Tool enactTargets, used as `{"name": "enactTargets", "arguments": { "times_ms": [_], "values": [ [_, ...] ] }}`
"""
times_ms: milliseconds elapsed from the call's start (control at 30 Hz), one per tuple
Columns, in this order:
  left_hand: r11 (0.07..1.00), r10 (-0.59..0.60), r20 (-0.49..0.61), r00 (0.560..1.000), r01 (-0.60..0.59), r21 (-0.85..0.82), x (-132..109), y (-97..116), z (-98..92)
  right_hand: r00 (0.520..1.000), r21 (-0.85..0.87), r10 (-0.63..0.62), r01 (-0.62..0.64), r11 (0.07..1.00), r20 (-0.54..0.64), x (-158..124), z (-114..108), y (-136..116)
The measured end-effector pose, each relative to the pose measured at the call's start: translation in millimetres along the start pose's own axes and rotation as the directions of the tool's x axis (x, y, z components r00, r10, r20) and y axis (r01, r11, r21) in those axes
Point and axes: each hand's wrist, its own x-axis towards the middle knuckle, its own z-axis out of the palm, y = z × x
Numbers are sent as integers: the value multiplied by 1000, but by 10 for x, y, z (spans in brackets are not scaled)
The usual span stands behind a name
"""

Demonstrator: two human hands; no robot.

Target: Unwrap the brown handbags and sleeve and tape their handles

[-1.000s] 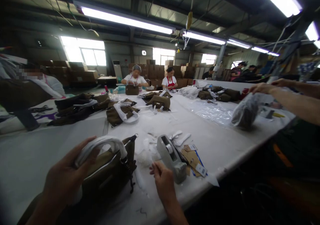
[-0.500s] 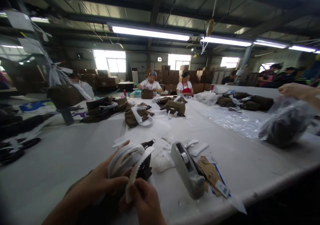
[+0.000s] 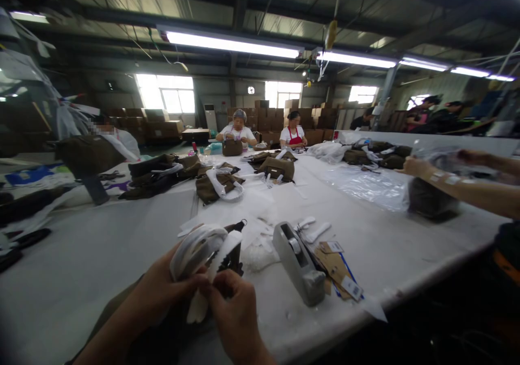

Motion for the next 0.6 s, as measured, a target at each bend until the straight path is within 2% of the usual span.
{"name": "enactTargets", "arguments": {
  "times_ms": [100,233,300,467,533,600],
  "values": [
    [1000,3,-1,1000,-3,30,15,15,-15,997,4,-29,29,1000,68,-22,-35,-23],
    [992,-40,-126,991,54,111,32,43,-41,992,75,43,-53,996,122,33,-180,47],
    [984,-61,-182,981,90,154,44,50,-51,993,89,86,-93,992,80,104,-314,161],
    [972,-49,-194,980,92,215,81,40,-47,987,-16,100,-103,995,-127,223,-671,459],
    [964,-31,-221,975,88,251,98,21,-46,985,-5,74,-76,997,-158,197,-739,485],
    [952,-5,-230,973,75,296,119,-4,-49,990,39,49,-44,998,-134,134,-746,439]
  ]
}}
